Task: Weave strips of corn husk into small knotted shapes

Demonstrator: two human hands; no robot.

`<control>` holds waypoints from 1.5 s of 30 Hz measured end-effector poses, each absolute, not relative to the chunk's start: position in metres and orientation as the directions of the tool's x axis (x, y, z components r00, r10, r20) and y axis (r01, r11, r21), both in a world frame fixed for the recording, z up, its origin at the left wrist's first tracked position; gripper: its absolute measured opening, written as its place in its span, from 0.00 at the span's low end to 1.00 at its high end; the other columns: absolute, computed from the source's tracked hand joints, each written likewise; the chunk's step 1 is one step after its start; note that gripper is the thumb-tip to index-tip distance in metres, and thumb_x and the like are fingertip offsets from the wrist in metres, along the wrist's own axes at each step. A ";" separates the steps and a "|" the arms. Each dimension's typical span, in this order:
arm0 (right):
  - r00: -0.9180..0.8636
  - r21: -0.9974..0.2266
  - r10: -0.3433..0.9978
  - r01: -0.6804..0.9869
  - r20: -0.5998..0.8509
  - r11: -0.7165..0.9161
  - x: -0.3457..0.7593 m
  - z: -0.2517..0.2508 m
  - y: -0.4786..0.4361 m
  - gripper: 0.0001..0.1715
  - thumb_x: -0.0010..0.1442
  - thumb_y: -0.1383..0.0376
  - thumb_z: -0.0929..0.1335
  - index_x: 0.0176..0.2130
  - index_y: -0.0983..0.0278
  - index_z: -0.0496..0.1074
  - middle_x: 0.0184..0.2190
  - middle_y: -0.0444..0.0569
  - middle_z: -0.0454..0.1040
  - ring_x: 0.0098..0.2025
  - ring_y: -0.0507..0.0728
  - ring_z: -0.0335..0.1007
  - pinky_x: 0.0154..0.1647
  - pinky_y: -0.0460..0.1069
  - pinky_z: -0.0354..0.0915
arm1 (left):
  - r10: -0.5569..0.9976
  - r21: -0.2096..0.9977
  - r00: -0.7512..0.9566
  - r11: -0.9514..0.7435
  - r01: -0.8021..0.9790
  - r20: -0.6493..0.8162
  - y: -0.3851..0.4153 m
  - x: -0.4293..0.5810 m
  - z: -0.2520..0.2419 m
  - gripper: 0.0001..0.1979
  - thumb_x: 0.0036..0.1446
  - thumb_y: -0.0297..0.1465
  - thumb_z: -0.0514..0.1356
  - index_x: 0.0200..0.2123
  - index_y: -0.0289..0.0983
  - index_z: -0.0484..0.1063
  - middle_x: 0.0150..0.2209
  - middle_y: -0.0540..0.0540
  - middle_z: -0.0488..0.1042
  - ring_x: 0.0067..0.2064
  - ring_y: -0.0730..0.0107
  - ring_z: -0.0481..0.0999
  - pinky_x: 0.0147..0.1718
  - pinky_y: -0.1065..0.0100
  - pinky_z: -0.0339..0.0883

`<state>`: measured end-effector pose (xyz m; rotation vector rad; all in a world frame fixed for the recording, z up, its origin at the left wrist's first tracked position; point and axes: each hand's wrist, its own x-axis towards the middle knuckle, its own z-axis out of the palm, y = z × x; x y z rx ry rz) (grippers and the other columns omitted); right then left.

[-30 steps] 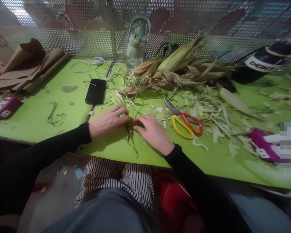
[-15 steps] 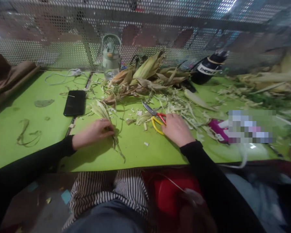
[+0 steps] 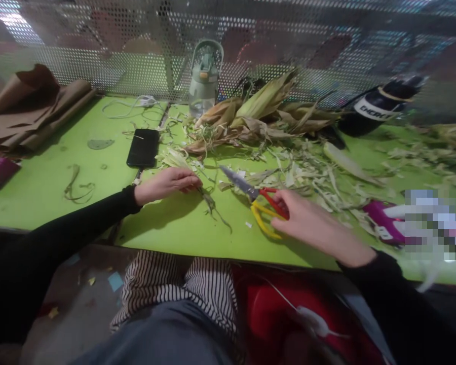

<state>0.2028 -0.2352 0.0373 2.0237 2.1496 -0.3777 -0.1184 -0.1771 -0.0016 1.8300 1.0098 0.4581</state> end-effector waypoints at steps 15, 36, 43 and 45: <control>-0.231 -0.136 0.957 0.968 -0.175 0.209 0.171 0.029 -0.249 0.37 0.54 0.41 0.63 0.50 0.64 0.74 0.48 0.60 0.79 0.47 0.70 0.76 0.48 0.61 0.70 | 0.816 0.853 0.578 -0.298 0.429 -0.005 -0.174 -0.112 -0.007 0.16 0.66 0.39 0.53 0.40 0.33 0.74 0.36 0.45 0.76 0.32 0.73 0.74 0.36 0.69 0.69; -0.240 -0.109 0.963 0.968 -0.125 0.227 0.165 0.026 -0.247 0.34 0.58 0.42 0.63 0.48 0.63 0.78 0.46 0.57 0.81 0.44 0.68 0.78 0.41 0.58 0.71 | 0.828 0.879 0.559 -0.230 0.417 -0.049 -0.173 -0.110 -0.007 0.15 0.66 0.38 0.53 0.40 0.33 0.74 0.36 0.45 0.77 0.33 0.74 0.74 0.33 0.72 0.69; -0.219 -0.049 0.956 0.976 -0.193 0.213 0.179 0.025 -0.248 0.33 0.57 0.37 0.62 0.43 0.58 0.79 0.35 0.53 0.83 0.32 0.66 0.78 0.25 0.52 0.62 | 0.830 0.897 0.552 -0.183 0.401 -0.077 -0.173 -0.111 -0.007 0.15 0.67 0.37 0.52 0.43 0.33 0.74 0.40 0.43 0.79 0.35 0.74 0.76 0.32 0.74 0.69; -0.189 -0.100 0.942 0.981 -0.278 0.168 0.186 0.025 -0.248 0.32 0.54 0.35 0.64 0.38 0.57 0.77 0.31 0.51 0.82 0.28 0.63 0.76 0.24 0.51 0.63 | 0.827 0.906 0.556 -0.168 0.389 -0.086 -0.173 -0.111 -0.008 0.15 0.67 0.37 0.52 0.43 0.33 0.73 0.41 0.43 0.79 0.35 0.74 0.77 0.32 0.74 0.70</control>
